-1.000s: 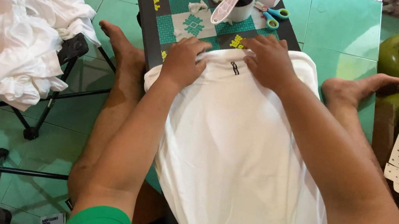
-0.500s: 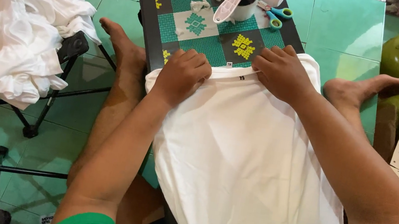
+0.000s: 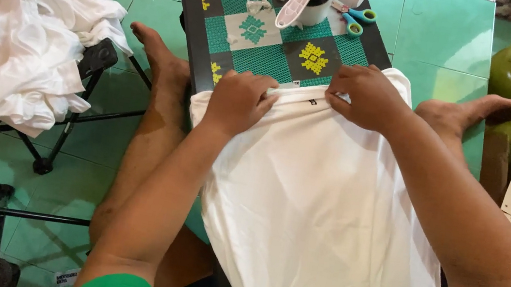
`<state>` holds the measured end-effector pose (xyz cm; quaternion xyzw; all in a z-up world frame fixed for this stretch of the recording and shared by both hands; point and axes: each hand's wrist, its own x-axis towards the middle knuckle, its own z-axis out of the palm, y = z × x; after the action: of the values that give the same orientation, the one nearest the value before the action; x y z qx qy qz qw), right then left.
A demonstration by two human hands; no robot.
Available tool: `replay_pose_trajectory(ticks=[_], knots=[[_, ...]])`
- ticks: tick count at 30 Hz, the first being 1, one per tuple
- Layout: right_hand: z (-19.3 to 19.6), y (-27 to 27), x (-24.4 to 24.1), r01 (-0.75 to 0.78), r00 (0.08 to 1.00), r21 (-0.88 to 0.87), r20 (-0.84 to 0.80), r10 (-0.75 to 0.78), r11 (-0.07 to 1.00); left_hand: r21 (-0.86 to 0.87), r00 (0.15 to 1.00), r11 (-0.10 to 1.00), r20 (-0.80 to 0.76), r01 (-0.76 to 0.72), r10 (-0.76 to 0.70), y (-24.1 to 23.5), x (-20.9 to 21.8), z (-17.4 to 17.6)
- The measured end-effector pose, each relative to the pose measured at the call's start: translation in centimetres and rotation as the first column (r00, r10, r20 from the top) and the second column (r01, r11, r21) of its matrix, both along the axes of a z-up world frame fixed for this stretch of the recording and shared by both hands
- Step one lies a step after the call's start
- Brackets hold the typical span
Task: The person uses a handheld steamer to press a white t-shirt with a graphic print, smoothing the fabric over the design. They then flip the shirt, cut a tag from the collar with scissors, and fold the garment.
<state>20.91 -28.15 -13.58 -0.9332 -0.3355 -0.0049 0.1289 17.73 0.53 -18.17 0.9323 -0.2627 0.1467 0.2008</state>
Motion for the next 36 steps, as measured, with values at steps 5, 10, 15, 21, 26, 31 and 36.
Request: replay_pose_trajectory(ticks=[5,10,15,21,26,31,36], knots=[[-1.2,0.1,-0.9,0.025,0.999,0.062,0.025,-0.027,0.998,0.098,0.983,0.986,-0.109,-0.138,0.148,-2.0,1.1,-0.9],[-1.2,0.2,-1.6,0.054,0.998,0.094,0.030,-0.057,0.994,-0.050,0.964,0.982,-0.206,-0.180,0.166,-2.4,0.2,-0.1],[-1.1,0.3,-1.2,0.052,0.998,0.141,0.028,-0.056,0.989,-0.149,0.958,0.966,-0.227,-0.210,0.174,-2.2,-0.5,0.5],[-1.2,0.4,0.1,0.083,0.996,0.151,-0.039,-0.078,0.985,-0.304,0.951,0.922,-0.266,-0.238,0.158,-2.4,-1.1,1.3],[-4.5,0.1,4.0,0.165,0.981,0.321,0.046,-0.189,0.933,-0.098,0.949,0.967,-0.237,-0.234,0.205,-2.7,0.3,-0.4],[-4.4,-0.2,9.0,0.425,0.876,0.365,0.067,-0.478,0.829,-0.236,0.945,0.938,-0.265,-0.255,0.190,-3.0,-0.1,0.4],[-6.4,-0.9,12.8,0.521,0.842,0.182,0.049,-0.537,0.834,-0.266,0.941,0.926,-0.278,-0.268,0.192,-2.8,-0.3,0.0]])
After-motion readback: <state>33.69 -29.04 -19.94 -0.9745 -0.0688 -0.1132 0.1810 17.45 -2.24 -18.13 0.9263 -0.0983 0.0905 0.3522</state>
